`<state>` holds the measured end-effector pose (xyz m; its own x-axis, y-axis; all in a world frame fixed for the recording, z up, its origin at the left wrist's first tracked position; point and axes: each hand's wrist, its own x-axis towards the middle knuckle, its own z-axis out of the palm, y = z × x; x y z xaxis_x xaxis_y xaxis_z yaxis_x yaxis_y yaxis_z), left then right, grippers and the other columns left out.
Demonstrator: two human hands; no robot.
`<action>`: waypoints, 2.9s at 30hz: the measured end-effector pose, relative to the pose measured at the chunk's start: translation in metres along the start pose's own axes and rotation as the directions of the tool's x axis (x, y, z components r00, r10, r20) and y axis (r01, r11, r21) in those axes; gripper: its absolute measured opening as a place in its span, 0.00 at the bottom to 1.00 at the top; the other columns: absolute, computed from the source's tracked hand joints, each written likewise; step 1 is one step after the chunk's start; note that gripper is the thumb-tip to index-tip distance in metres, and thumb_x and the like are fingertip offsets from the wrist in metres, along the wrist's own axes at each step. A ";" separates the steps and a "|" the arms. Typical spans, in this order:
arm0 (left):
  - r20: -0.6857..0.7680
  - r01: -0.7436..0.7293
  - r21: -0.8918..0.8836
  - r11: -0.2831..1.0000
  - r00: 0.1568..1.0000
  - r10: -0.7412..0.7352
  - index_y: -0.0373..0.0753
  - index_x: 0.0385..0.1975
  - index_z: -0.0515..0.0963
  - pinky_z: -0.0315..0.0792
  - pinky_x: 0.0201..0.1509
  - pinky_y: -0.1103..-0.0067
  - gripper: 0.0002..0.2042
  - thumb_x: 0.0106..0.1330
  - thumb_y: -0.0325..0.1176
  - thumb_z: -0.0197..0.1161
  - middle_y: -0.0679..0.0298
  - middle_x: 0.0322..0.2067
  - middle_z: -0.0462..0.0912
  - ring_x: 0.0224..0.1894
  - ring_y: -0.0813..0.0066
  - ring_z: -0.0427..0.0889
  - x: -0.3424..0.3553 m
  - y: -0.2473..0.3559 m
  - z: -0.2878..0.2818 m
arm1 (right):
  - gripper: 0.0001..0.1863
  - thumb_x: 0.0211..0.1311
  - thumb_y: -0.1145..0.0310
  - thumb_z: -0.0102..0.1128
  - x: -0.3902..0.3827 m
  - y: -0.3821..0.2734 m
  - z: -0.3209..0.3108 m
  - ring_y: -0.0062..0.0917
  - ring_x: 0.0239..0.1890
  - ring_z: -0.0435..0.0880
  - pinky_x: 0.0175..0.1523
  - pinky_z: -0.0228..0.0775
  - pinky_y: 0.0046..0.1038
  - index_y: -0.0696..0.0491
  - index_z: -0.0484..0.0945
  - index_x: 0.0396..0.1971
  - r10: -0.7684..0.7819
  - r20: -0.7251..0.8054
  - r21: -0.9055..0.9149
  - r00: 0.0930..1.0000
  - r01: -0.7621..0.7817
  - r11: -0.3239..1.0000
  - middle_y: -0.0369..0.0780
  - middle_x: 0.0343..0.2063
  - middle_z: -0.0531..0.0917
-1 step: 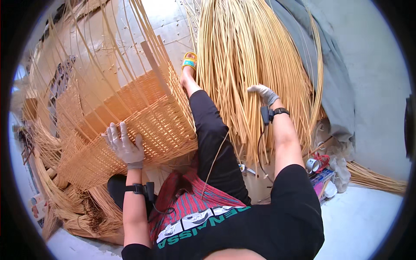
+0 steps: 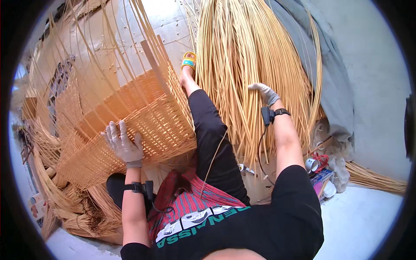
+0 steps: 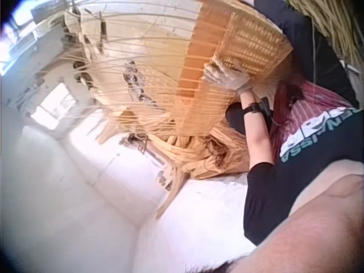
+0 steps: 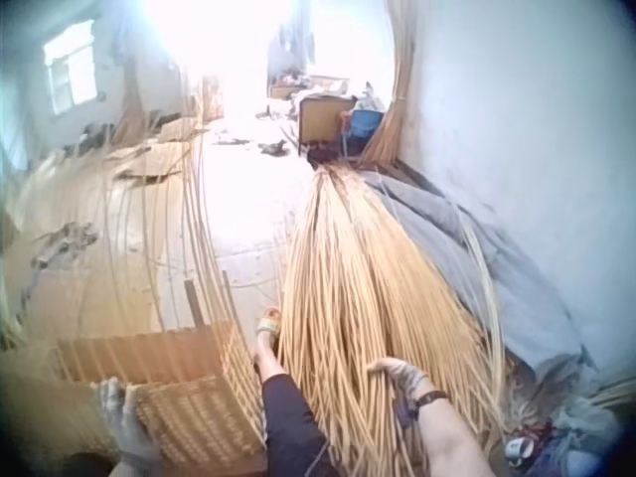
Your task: Weaving a large rectangular wicker basket and trimming excess strands with snips.
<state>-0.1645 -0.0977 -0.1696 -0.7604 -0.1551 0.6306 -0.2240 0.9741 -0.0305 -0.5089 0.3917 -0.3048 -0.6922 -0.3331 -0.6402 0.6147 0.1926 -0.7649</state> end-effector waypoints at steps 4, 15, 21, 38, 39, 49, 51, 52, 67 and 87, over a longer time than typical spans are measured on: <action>-0.013 -0.018 0.011 1.000 1.000 0.018 0.45 0.72 0.71 0.49 0.83 0.45 0.30 0.75 0.52 0.60 0.48 0.73 0.67 0.78 0.45 0.60 0.004 0.001 -0.003 | 0.32 0.64 0.59 0.70 -0.036 -0.027 0.023 0.43 0.51 0.90 0.58 0.86 0.46 0.59 0.75 0.64 -0.292 0.399 0.541 0.869 0.034 0.840 0.49 0.47 0.88; 0.340 0.124 -0.683 0.719 0.926 0.164 0.38 0.66 0.74 0.61 0.79 0.59 0.24 0.70 0.26 0.66 0.50 0.67 0.73 0.69 0.50 0.73 0.023 0.106 -0.047 | 0.40 0.65 0.52 0.67 -0.061 -0.010 0.073 0.40 0.55 0.88 0.65 0.81 0.41 0.64 0.70 0.68 -0.358 0.506 0.612 0.785 -0.034 0.790 0.54 0.54 0.85; 0.659 0.672 -0.678 -0.298 0.735 0.158 0.34 0.81 0.46 0.57 0.80 0.65 0.47 0.69 0.34 0.72 0.39 0.76 0.59 0.80 0.48 0.58 0.037 0.267 0.013 | 0.38 0.68 0.55 0.62 -0.078 -0.032 0.080 0.42 0.56 0.86 0.66 0.79 0.43 0.67 0.69 0.70 -0.371 0.462 0.615 0.805 0.010 0.788 0.56 0.56 0.84; 0.810 0.894 -0.107 -0.436 0.332 0.482 0.40 0.51 0.80 0.82 0.35 0.71 0.20 0.66 0.43 0.77 0.65 0.35 0.85 0.32 0.69 0.86 0.116 0.296 0.009 | 0.27 0.70 0.55 0.71 -0.087 -0.139 0.132 0.24 0.34 0.87 0.36 0.83 0.28 0.62 0.79 0.56 -0.470 -0.143 0.130 0.871 0.487 0.864 0.40 0.39 0.88; 0.811 0.890 -0.216 -0.400 0.392 0.435 0.38 0.51 0.80 0.84 0.36 0.71 0.20 0.67 0.43 0.75 0.62 0.36 0.86 0.33 0.67 0.87 0.131 0.272 0.004 | 0.30 0.68 0.52 0.72 -0.089 -0.154 0.152 0.25 0.34 0.87 0.37 0.84 0.29 0.62 0.78 0.56 -0.525 -0.201 0.007 0.827 0.537 0.844 0.41 0.39 0.87; 0.949 0.957 -0.238 0.166 0.193 0.248 0.32 0.57 0.79 0.87 0.43 0.73 0.25 0.64 0.37 0.77 0.56 0.42 0.89 0.37 0.68 0.90 0.205 0.089 -0.069 | 0.63 0.56 0.10 0.38 -0.138 -0.120 0.310 0.37 0.41 0.92 0.46 0.85 0.36 0.64 0.86 0.48 -0.428 0.354 -0.010 0.832 0.461 0.887 0.51 0.42 0.89; 0.805 0.766 -0.568 0.299 0.443 0.395 0.35 0.65 0.75 0.86 0.48 0.72 0.30 0.63 0.36 0.76 0.57 0.46 0.87 0.43 0.68 0.88 0.190 0.082 -0.087 | 0.61 0.58 0.12 0.41 -0.152 -0.098 0.320 0.36 0.39 0.91 0.49 0.84 0.35 0.63 0.85 0.50 -0.492 0.337 -0.221 0.803 0.576 0.787 0.50 0.42 0.89; 0.800 0.653 -0.598 0.464 0.452 0.395 0.37 0.74 0.64 0.85 0.50 0.73 0.41 0.60 0.36 0.76 0.56 0.52 0.84 0.47 0.70 0.86 0.183 0.078 -0.101 | 0.58 0.60 0.14 0.45 -0.158 -0.087 0.322 0.35 0.42 0.90 0.52 0.84 0.34 0.63 0.84 0.51 -0.534 0.394 -0.095 0.748 0.611 0.786 0.50 0.43 0.89; 0.792 0.461 -0.139 0.876 0.583 -0.182 0.40 0.81 0.50 0.79 0.53 0.57 0.66 0.41 0.42 0.89 0.49 0.51 0.82 0.47 0.42 0.84 -0.100 -0.039 -0.368 | 0.28 0.74 0.67 0.66 -0.294 0.003 0.436 0.33 0.64 0.81 0.69 0.76 0.45 0.47 0.71 0.70 -0.611 0.573 0.815 0.547 -0.297 0.498 0.39 0.59 0.82; 0.407 0.000 -0.534 0.846 0.876 0.257 0.42 0.68 0.75 0.74 0.66 0.61 0.35 0.60 0.44 0.76 0.48 0.60 0.79 0.59 0.47 0.80 -0.033 -0.079 -0.184 | 0.46 0.66 0.64 0.74 -0.259 -0.055 0.335 0.42 0.75 0.67 0.78 0.58 0.35 0.65 0.58 0.75 -0.855 0.055 -0.494 0.516 0.758 0.425 0.55 0.71 0.71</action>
<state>-0.0095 -0.1388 -0.0455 -0.9723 0.0478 0.2290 0.1362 0.9116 0.3879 -0.2364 0.1585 -0.0733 -0.8618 -0.3871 0.3278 -0.4501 0.2856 -0.8461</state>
